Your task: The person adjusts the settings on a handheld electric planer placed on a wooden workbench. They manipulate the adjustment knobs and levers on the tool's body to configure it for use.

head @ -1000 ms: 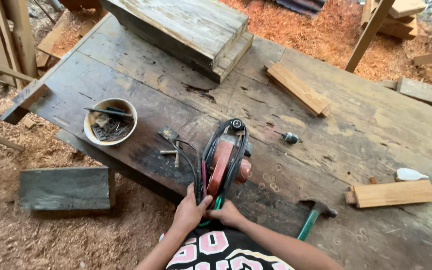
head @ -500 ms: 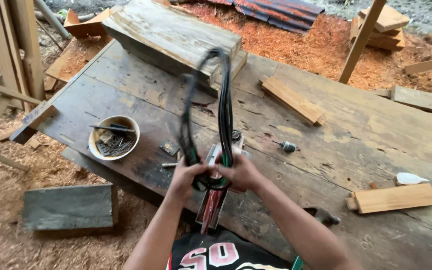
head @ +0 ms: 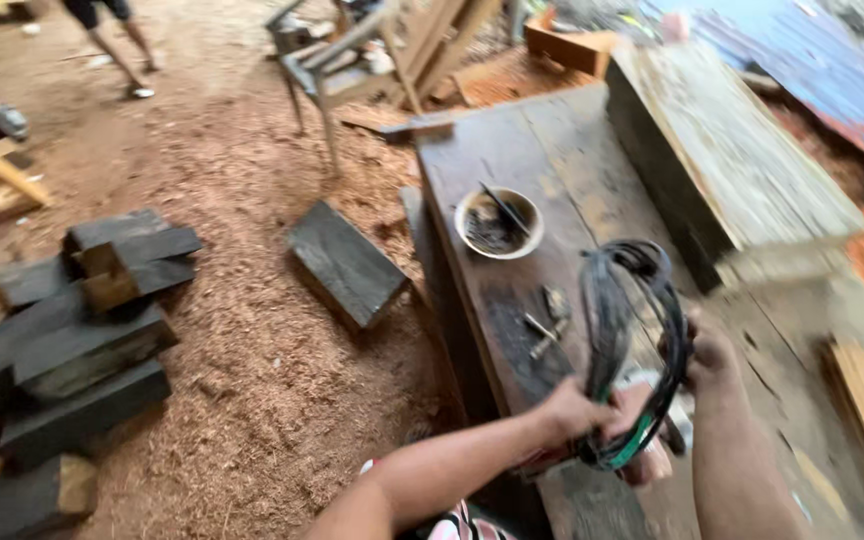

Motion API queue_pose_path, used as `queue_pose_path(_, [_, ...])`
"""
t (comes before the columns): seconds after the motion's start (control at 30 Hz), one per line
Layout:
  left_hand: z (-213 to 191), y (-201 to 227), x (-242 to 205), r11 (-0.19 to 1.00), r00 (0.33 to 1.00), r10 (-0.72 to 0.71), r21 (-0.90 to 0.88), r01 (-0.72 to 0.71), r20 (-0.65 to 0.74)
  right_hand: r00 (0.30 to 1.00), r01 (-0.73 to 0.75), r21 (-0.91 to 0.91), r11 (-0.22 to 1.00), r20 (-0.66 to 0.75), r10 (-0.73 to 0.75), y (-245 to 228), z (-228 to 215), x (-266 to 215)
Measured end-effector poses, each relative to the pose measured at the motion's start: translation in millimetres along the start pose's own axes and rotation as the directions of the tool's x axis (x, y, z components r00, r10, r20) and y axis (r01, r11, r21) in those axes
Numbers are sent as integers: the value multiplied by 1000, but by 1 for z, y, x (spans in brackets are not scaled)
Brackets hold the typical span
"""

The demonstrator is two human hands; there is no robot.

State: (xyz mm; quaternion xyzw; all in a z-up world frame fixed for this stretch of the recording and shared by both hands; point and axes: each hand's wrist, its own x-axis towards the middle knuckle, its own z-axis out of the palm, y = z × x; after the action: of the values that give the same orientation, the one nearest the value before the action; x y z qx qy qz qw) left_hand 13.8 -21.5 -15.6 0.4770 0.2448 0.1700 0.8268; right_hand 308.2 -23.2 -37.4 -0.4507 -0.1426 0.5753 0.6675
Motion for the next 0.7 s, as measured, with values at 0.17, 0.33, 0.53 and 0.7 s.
queue_pose_path(0.17, [-16,50,-57,996,984,85,18,-89,153,995,98,-389,916,55,-82,1,56,35])
queue_pose_path(0.33, [-120,119,-201,999,990,42,-6,-42,138,922,61,-271,961,384,50,48,102,-24])
queue_pose_path(0.53, [-257,131,-362,541,663,387,740,400,-642,750,-173,-743,646,326,576,163,140,-75])
queue_pose_path(0.7, [-349,68,-492,717,401,265,457,527,-877,632,-318,-841,438,156,759,264,154,-144])
